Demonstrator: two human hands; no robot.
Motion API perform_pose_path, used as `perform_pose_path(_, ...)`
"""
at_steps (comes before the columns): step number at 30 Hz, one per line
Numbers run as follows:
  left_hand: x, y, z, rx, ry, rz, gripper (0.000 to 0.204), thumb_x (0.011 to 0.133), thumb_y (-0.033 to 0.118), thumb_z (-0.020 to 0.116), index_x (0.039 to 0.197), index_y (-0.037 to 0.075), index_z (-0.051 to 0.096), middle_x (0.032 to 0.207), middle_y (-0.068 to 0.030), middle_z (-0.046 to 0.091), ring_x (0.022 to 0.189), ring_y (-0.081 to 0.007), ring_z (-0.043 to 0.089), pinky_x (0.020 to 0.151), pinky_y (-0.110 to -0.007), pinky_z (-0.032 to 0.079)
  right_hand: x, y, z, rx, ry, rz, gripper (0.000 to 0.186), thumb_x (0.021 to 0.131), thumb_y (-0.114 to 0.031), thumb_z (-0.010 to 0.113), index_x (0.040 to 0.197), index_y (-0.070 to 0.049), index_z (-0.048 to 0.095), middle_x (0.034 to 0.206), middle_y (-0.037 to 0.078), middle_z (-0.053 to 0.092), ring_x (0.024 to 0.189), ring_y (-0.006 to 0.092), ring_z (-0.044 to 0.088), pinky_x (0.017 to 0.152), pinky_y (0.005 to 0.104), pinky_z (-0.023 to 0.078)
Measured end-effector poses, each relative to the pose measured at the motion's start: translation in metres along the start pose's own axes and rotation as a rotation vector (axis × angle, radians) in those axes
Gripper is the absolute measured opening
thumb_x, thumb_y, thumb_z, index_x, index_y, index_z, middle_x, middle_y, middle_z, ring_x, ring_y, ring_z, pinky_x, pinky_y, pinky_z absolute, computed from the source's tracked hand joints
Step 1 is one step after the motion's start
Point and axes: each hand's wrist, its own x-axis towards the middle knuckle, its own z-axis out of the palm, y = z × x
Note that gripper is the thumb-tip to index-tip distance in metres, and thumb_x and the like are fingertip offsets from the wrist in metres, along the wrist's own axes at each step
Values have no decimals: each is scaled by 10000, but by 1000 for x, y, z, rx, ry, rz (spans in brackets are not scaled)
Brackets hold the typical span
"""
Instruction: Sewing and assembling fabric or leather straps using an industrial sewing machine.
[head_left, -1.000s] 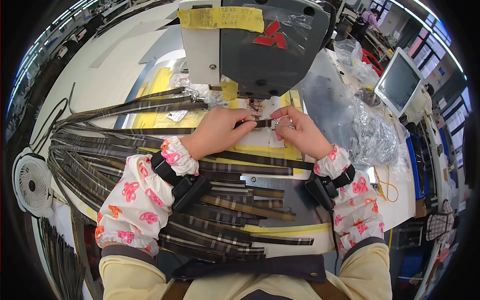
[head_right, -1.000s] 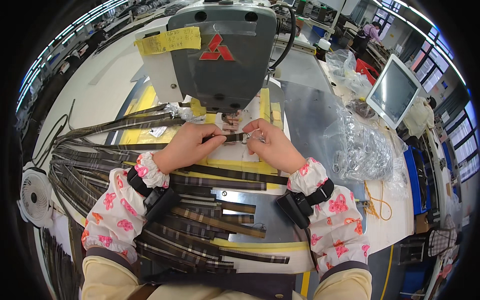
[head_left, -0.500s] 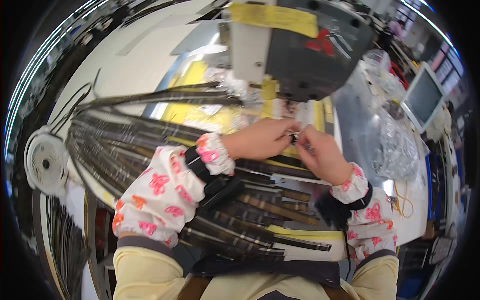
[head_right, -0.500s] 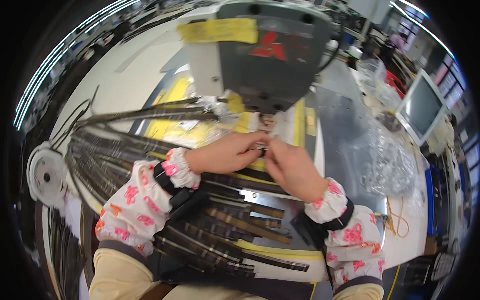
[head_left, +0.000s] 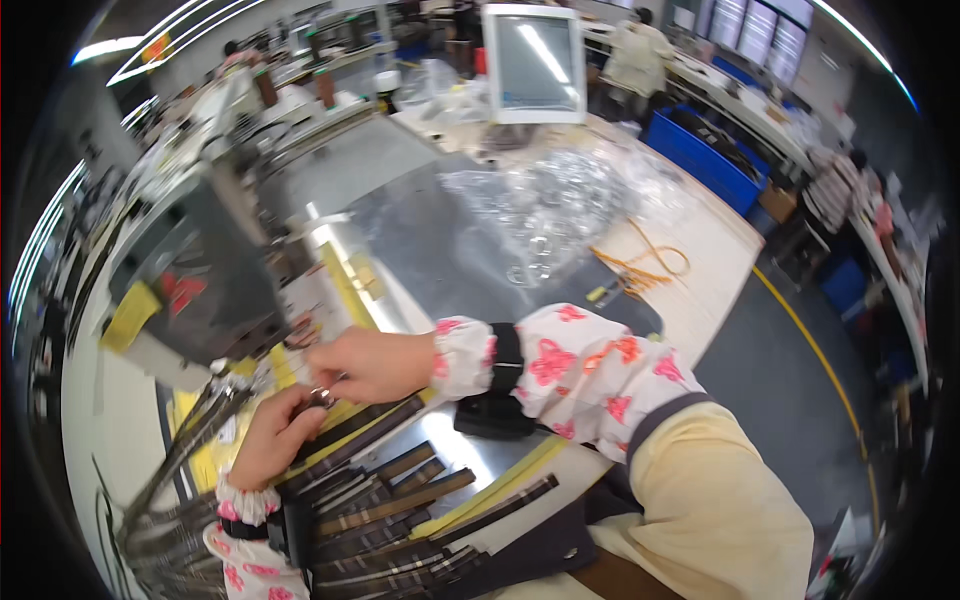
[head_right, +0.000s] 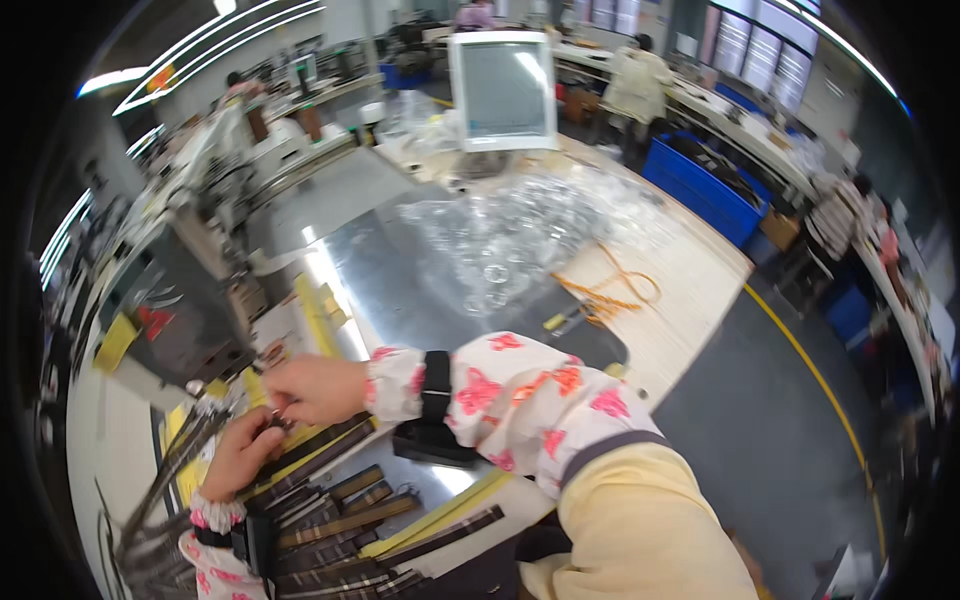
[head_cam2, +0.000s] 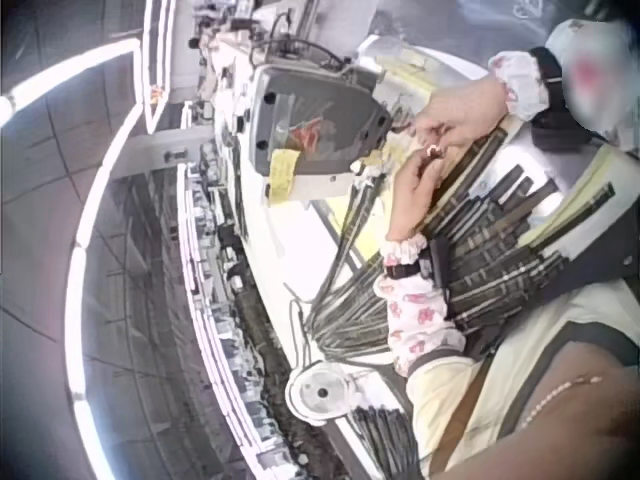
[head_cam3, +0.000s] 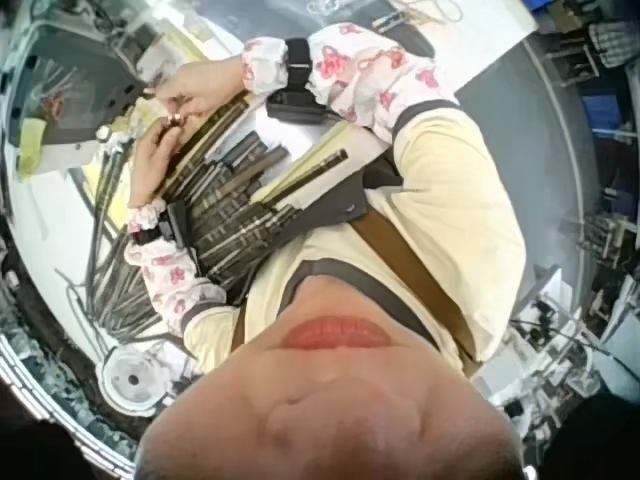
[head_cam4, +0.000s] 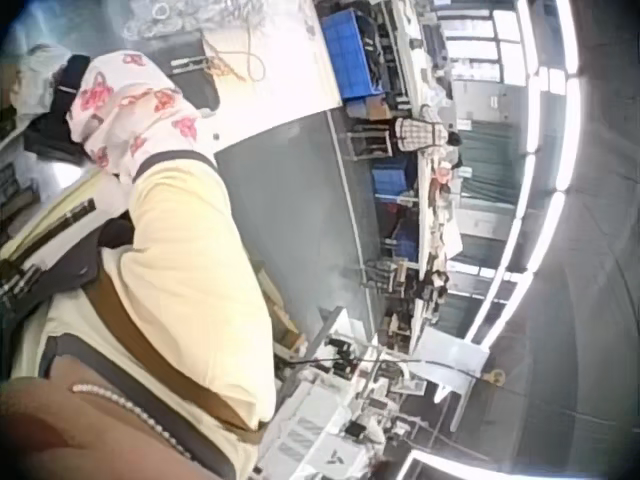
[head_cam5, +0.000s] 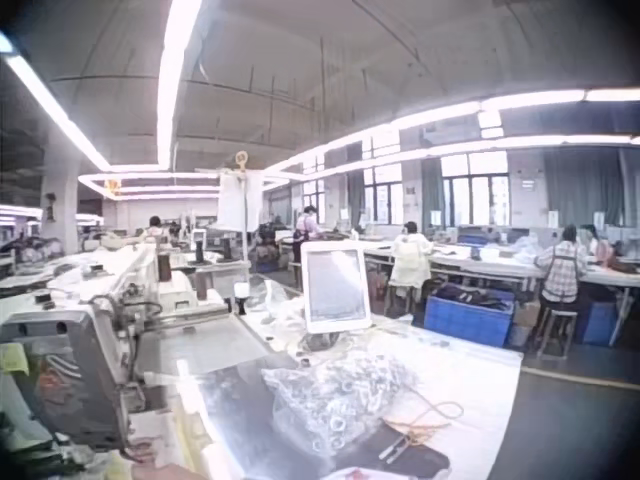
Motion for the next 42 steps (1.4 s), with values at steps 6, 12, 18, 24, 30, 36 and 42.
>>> perform_pose_path(6,-28,18,7,62,314,-117,195,955,194,518,970,13,588,737,-16,533,630,-96,441,586,-257,354,75,19,42,-537,-14,-344,185,747,-182,603,877,-80,687,807,168,672,786,343,648,683,435,505)
perform_pose_path(12,-15,33,34,244,235,-84,370,971,336,505,979,-22,600,764,-83,545,672,-177,449,634,-323,376,-14,11,-15,-704,229,-170,216,751,-244,622,898,-111,707,846,156,685,812,334,660,701,443,509)
perform_pose_path(18,-15,15,22,438,161,-25,405,965,348,514,1109,-20,599,1060,-171,600,892,-265,519,835,-374,397,-58,-6,-15,-752,391,-59,198,743,-227,625,872,-101,708,825,154,684,791,329,661,678,436,510)
perform_pose_path(24,-6,-23,-13,386,24,54,327,958,286,518,1075,-9,596,960,-109,582,800,-194,489,738,-324,374,-81,-12,-3,-767,500,42,180,736,-210,628,846,-92,709,803,151,682,770,323,662,656,429,511)
perform_pose_path(30,16,7,88,275,-97,99,234,949,210,524,1035,4,594,840,-35,561,690,-109,454,621,-264,347,-113,-13,12,-759,555,123,163,728,-192,631,820,-83,711,782,148,681,749,318,663,634,422,511)
perform_pose_path(36,20,-50,14,78,37,-25,169,944,156,533,1008,13,595,758,24,554,619,-42,443,538,-213,335,-52,5,36,-640,353,-38,147,720,-175,634,794,-74,712,760,145,680,728,312,664,612,415,512)
perform_pose_path(42,14,-32,2,214,166,37,213,914,178,570,940,-29,612,729,-116,603,649,-139,520,595,-301,419,13,-14,25,-557,-18,48,163,702,-130,635,861,-102,656,765,150,664,769,364,649,672,449,516)
